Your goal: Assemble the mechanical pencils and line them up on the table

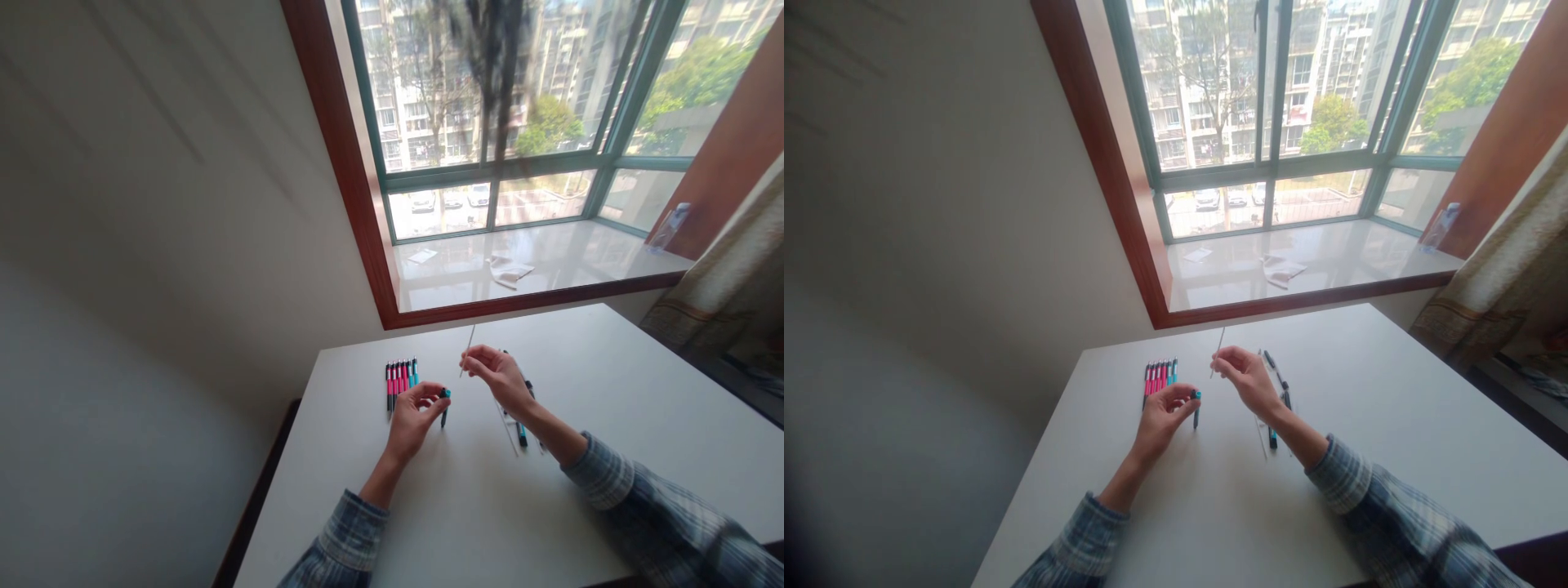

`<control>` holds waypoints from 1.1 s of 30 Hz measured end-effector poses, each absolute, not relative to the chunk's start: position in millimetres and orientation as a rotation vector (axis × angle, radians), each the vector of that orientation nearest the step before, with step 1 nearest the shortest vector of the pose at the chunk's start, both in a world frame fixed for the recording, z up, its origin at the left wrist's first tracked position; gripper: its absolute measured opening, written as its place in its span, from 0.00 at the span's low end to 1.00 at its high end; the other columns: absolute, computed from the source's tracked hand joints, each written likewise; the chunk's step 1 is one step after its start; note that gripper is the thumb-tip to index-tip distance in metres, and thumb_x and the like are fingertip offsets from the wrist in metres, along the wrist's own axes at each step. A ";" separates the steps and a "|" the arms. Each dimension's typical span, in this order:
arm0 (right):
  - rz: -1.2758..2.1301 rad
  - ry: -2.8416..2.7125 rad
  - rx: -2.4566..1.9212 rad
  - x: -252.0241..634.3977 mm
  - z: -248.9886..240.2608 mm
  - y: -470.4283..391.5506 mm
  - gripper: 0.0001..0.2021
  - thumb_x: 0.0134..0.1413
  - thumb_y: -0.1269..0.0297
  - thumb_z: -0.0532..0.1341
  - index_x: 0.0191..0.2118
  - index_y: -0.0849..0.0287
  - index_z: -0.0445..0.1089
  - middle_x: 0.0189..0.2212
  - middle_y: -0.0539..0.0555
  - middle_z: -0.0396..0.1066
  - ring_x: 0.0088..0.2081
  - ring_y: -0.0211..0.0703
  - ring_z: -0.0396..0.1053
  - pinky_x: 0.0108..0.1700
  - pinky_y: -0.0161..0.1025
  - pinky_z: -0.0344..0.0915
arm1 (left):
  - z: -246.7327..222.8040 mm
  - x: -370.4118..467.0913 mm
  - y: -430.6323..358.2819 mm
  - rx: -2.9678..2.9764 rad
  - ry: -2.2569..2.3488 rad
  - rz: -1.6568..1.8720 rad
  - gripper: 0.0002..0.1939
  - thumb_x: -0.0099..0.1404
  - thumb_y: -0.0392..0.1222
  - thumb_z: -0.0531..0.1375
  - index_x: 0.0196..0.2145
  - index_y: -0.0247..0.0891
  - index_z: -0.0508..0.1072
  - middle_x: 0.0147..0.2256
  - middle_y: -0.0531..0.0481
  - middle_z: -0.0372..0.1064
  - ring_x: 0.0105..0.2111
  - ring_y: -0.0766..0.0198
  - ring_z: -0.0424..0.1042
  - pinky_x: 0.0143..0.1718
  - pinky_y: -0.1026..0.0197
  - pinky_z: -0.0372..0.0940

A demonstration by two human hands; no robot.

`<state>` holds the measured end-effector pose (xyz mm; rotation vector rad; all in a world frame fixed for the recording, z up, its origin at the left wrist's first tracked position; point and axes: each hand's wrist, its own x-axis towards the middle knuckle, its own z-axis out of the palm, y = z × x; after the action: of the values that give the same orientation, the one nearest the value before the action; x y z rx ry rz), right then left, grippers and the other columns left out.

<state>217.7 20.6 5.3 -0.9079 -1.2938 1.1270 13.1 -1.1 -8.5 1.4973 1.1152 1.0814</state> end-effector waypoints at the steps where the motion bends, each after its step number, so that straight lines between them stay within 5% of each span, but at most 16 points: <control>1: 1.149 -1.310 -0.890 216.3 7.7 18.1 0.16 0.56 0.50 0.67 0.39 0.59 0.74 0.35 0.56 0.78 0.37 0.44 0.74 0.40 0.39 0.70 | -8.5 13.3 -1.0 1.499 1.118 1.082 0.13 0.58 0.48 0.70 0.38 0.37 0.81 0.37 0.45 0.79 0.35 0.59 0.74 0.38 0.59 0.68; 13: 1.100 -1.691 -0.902 211.9 10.5 10.0 0.13 0.59 0.52 0.66 0.37 0.58 0.78 0.37 0.55 0.79 0.41 0.45 0.75 0.41 0.40 0.71 | -8.9 13.5 -0.9 1.522 1.077 1.107 0.13 0.58 0.48 0.70 0.37 0.37 0.81 0.36 0.46 0.79 0.34 0.61 0.73 0.37 0.60 0.68; 23: 0.208 -1.934 -1.567 279.8 -2.6 45.9 0.08 0.64 0.61 0.62 0.38 0.54 0.80 0.35 0.54 0.79 0.41 0.49 0.71 0.47 0.42 0.64 | -10.8 5.2 -1.1 1.413 1.048 1.299 0.14 0.57 0.48 0.71 0.38 0.38 0.80 0.38 0.46 0.77 0.33 0.62 0.72 0.39 0.59 0.69; 33: 0.267 -2.077 -1.880 291.7 -26.3 57.2 0.08 0.61 0.61 0.63 0.37 0.55 0.81 0.36 0.54 0.80 0.43 0.48 0.72 0.44 0.37 0.64 | -8.0 3.3 -3.4 1.389 1.075 1.339 0.15 0.56 0.49 0.71 0.37 0.37 0.80 0.37 0.45 0.77 0.32 0.62 0.72 0.36 0.60 0.69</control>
<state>291.7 57.2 -26.3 -1.8799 -2.0766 0.2670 3.3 -3.4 -8.0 1.3893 1.0752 1.3388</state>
